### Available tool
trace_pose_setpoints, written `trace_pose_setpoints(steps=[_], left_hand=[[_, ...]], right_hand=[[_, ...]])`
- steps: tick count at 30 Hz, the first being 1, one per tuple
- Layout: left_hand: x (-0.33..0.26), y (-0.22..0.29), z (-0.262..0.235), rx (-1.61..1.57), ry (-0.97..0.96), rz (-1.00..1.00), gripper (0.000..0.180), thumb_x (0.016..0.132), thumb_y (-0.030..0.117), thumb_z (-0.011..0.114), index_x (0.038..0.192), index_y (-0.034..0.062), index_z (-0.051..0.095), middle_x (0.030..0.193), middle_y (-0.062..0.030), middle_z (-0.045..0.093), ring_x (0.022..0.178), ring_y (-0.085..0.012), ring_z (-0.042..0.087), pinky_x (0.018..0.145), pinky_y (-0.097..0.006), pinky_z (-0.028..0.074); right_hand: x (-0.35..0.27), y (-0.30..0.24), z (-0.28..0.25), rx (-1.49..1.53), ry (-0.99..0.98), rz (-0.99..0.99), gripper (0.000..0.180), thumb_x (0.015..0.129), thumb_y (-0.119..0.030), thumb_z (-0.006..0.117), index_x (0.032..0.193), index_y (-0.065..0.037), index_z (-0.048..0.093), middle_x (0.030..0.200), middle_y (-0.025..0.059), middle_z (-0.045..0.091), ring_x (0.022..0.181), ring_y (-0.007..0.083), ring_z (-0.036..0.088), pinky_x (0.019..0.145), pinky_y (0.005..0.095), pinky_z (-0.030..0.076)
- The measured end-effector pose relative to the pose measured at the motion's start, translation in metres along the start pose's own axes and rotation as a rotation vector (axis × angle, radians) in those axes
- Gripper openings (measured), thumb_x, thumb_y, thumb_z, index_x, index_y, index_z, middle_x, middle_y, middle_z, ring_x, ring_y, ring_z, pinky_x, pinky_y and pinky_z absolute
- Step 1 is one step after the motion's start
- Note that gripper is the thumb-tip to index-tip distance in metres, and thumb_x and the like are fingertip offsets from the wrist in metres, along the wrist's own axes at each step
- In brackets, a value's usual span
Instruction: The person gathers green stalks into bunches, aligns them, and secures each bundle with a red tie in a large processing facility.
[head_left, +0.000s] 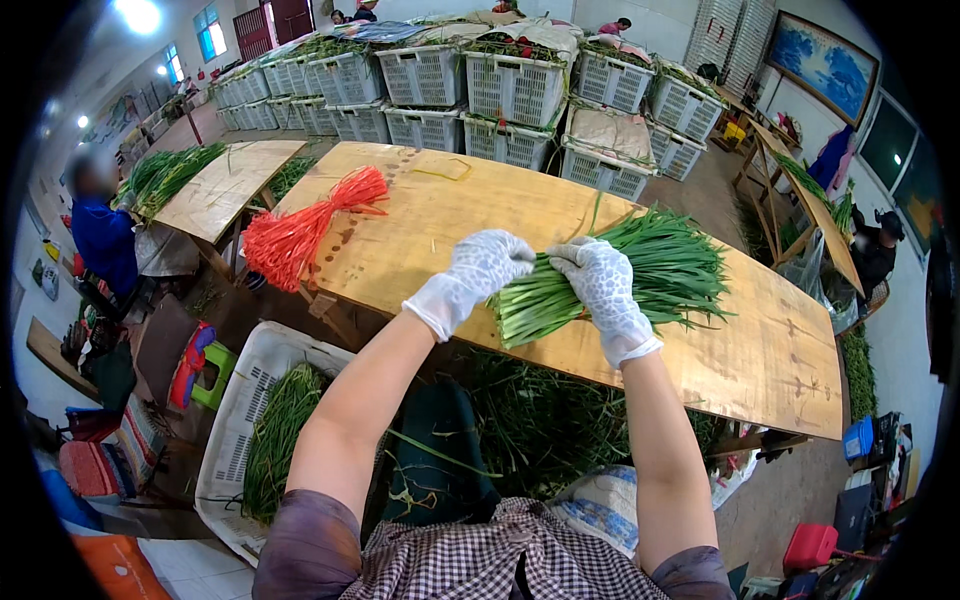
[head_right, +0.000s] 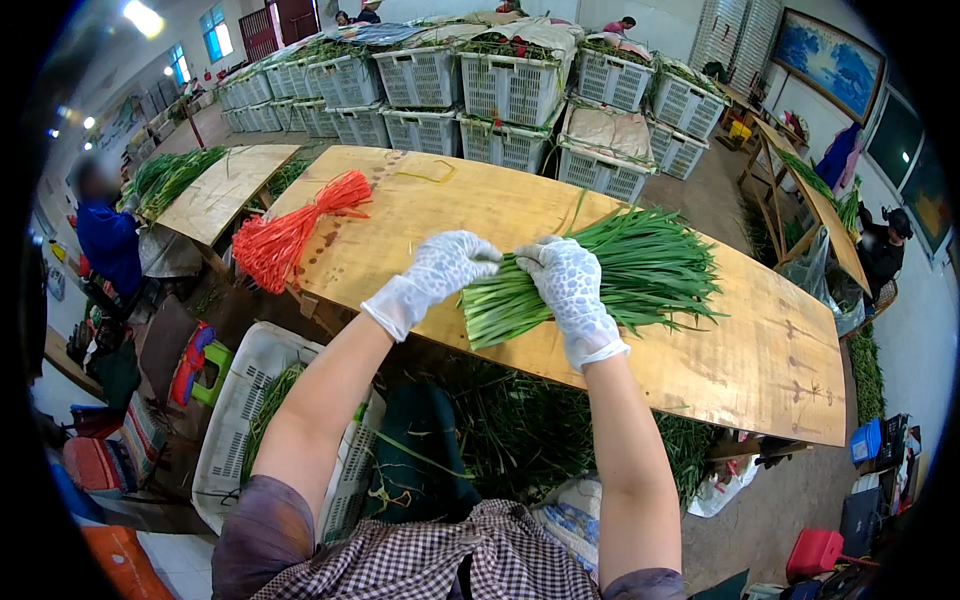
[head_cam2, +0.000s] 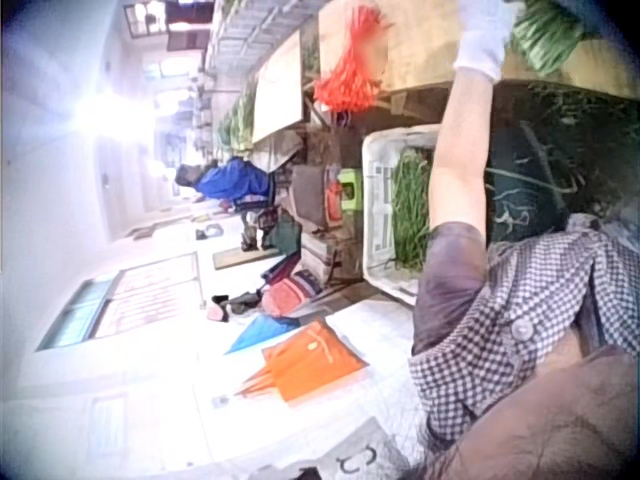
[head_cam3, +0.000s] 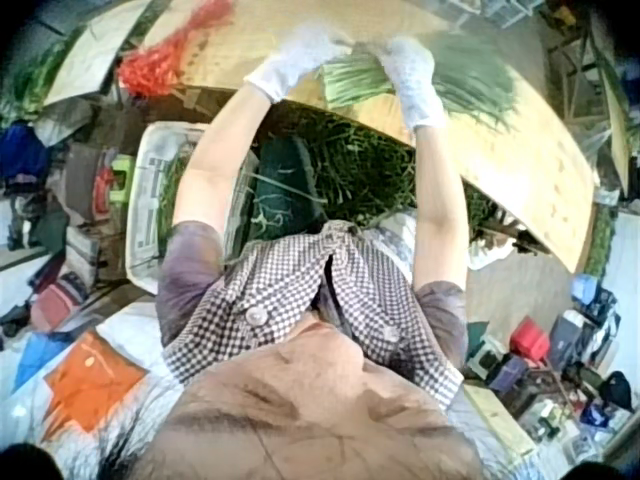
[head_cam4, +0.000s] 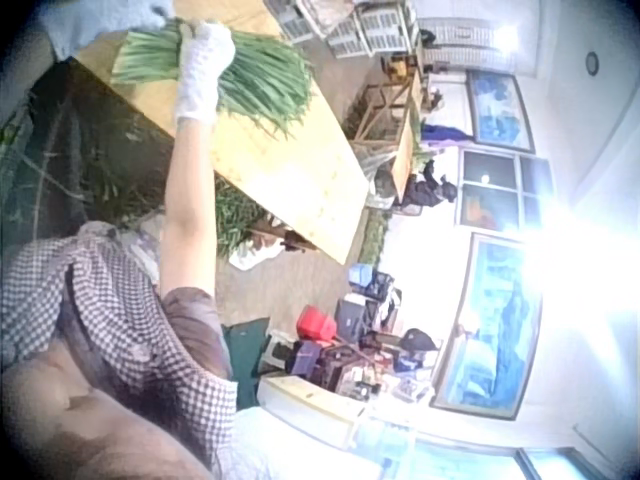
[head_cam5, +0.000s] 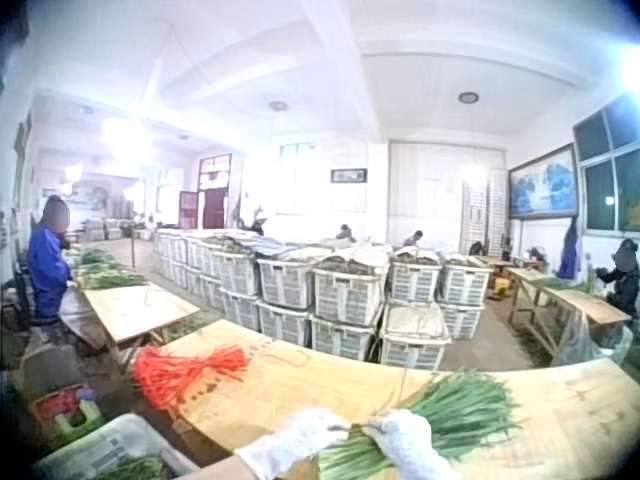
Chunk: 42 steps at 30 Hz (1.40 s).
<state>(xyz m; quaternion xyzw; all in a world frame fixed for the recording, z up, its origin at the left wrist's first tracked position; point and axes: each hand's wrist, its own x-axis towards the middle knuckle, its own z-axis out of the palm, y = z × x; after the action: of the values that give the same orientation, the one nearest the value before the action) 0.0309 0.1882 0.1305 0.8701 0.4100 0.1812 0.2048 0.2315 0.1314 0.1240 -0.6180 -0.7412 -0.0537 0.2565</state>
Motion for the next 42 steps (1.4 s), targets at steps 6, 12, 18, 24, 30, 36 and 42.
trace_pose_setpoints(steps=[6,12,18,24,30,36,42], left_hand=[[-0.002,0.002,0.015,0.267,0.093,0.136,0.030,0.087,0.035,0.064,0.109,0.0156,0.070,0.101,-0.0081,0.066,0.100,-0.0275,0.062,0.085,-0.042,0.049],[-0.001,0.015,0.043,0.264,0.358,0.343,0.044,0.087,0.035,0.062,0.120,0.0060,0.062,0.116,-0.0119,0.063,0.108,-0.0299,0.057,0.095,-0.041,0.045],[-0.008,0.030,0.058,0.343,0.187,0.339,0.055,0.087,0.039,0.062,0.128,0.0039,0.056,0.129,-0.0121,0.057,0.120,-0.0287,0.051,0.101,-0.042,0.040],[0.005,0.044,0.060,0.475,0.026,0.126,0.093,0.062,0.040,0.080,0.139,0.0034,0.042,0.129,-0.0168,0.057,0.118,-0.0309,0.054,0.097,-0.039,0.045],[0.061,-0.005,-0.001,-0.035,-0.329,0.066,0.076,0.058,0.038,0.080,0.122,0.0024,0.060,0.113,-0.0177,0.066,0.104,-0.0321,0.062,0.090,-0.036,0.048],[0.070,0.007,-0.007,-0.203,-0.414,0.043,0.083,0.059,0.041,0.085,0.126,0.0016,0.056,0.117,-0.0165,0.064,0.112,-0.0271,0.059,0.095,-0.037,0.045],[0.038,0.015,0.024,0.187,-0.170,0.045,0.110,0.059,0.042,0.085,0.144,0.0003,0.030,0.137,-0.0226,0.048,0.124,-0.0353,0.051,0.102,-0.039,0.043]], right_hand=[[-0.021,0.011,-0.013,-0.090,0.208,0.019,0.016,0.087,-0.029,0.063,0.096,-0.019,0.072,0.093,0.0032,0.069,0.084,0.0243,0.066,0.071,0.0369,0.053],[-0.074,-0.001,0.015,0.315,0.350,0.525,0.029,0.081,-0.025,0.076,0.107,-0.012,0.070,0.085,0.0036,0.069,0.069,0.0159,0.062,0.065,0.0291,0.052],[-0.067,0.017,0.065,0.886,0.586,0.670,0.027,0.085,-0.017,0.074,0.107,-0.003,0.068,0.084,0.0049,0.069,0.072,0.0118,0.060,0.066,0.0286,0.051],[-0.042,0.067,0.017,-0.117,0.785,0.479,0.017,0.088,-0.024,0.068,0.084,-0.009,0.061,0.076,0.0092,0.064,0.062,0.0251,0.062,0.058,0.0352,0.052],[-0.059,0.030,-0.003,0.277,0.357,0.297,0.011,0.081,-0.022,0.072,0.084,-0.012,0.067,0.082,0.0056,0.070,0.074,0.0226,0.067,0.070,0.0338,0.054],[-0.042,0.012,0.041,-0.008,0.199,0.401,0.026,0.080,-0.030,0.069,0.094,-0.010,0.061,0.096,0.0095,0.063,0.089,0.0293,0.064,0.074,0.0412,0.052],[-0.041,0.032,0.045,-0.032,0.110,0.500,0.019,0.076,-0.027,0.069,0.081,-0.010,0.060,0.091,0.0089,0.063,0.084,0.0292,0.065,0.071,0.0441,0.050]])
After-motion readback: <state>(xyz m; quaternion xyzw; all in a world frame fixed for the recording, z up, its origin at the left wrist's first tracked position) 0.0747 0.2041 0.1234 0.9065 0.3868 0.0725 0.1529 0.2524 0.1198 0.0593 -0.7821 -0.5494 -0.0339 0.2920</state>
